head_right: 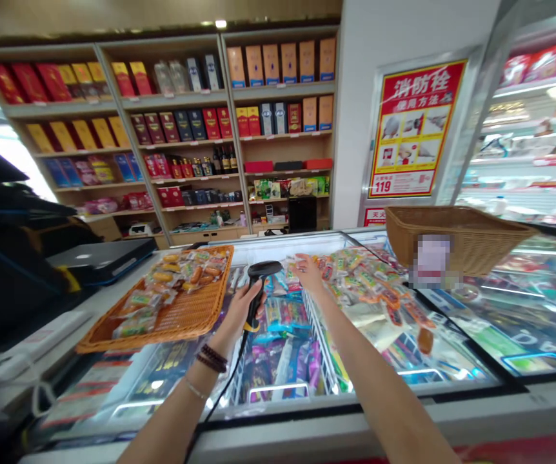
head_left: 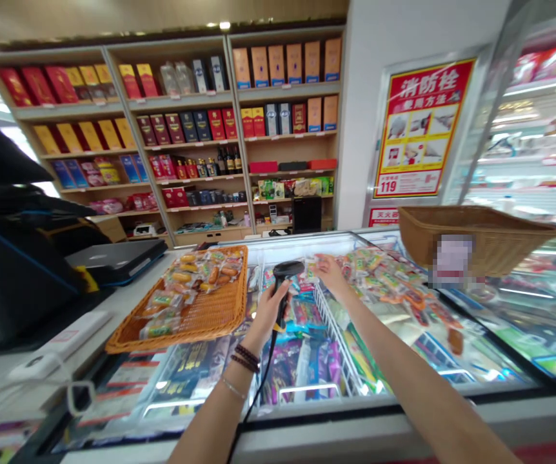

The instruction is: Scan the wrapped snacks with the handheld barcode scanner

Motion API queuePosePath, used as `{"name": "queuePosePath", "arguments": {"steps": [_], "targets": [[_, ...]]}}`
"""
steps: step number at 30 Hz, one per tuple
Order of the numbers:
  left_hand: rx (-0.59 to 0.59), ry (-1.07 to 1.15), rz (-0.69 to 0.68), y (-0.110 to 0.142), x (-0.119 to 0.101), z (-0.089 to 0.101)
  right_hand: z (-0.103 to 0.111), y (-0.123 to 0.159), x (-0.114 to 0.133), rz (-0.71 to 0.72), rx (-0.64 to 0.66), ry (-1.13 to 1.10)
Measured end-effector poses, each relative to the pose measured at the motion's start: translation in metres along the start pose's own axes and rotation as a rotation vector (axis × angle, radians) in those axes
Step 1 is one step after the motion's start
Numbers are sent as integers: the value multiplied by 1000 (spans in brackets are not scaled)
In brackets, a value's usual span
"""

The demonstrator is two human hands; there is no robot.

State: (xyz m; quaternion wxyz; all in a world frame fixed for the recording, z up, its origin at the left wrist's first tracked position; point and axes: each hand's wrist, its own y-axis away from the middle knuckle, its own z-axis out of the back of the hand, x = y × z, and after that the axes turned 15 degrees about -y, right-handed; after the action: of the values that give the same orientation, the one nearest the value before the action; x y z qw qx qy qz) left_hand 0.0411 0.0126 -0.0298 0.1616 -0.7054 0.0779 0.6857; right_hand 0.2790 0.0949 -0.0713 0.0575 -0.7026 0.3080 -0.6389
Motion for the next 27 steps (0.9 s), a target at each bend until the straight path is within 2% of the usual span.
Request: {"name": "queuePosePath", "arguments": {"steps": [6, 9, 12, 14, 16, 19, 23, 27], "targets": [[34, 50, -44, -23, -11, -33, 97, -30, 47, 33, -204, 369], [28, 71, -37, -28, -11, -44, 134, -37, 60, 78, -277, 652], [4, 76, -26, -27, -13, -41, 150, -36, 62, 229, -297, 885], [-14, 73, -22, -24, -17, -29, 145, -37, 58, 335, -322, 951], [-50, 75, -34, -20, -25, -10, 125, -42, 53, 406, -333, 946], [-150, 63, -69, -13, -39, 29, 73, -55, 43, 468, -243, 872], [-311, 12, -101, 2, -52, 89, -30, -64, 34, 478, -23, 733], [-486, -42, -80, 20, -54, 143, -141, -47, 25, 370, 219, 579]]}}
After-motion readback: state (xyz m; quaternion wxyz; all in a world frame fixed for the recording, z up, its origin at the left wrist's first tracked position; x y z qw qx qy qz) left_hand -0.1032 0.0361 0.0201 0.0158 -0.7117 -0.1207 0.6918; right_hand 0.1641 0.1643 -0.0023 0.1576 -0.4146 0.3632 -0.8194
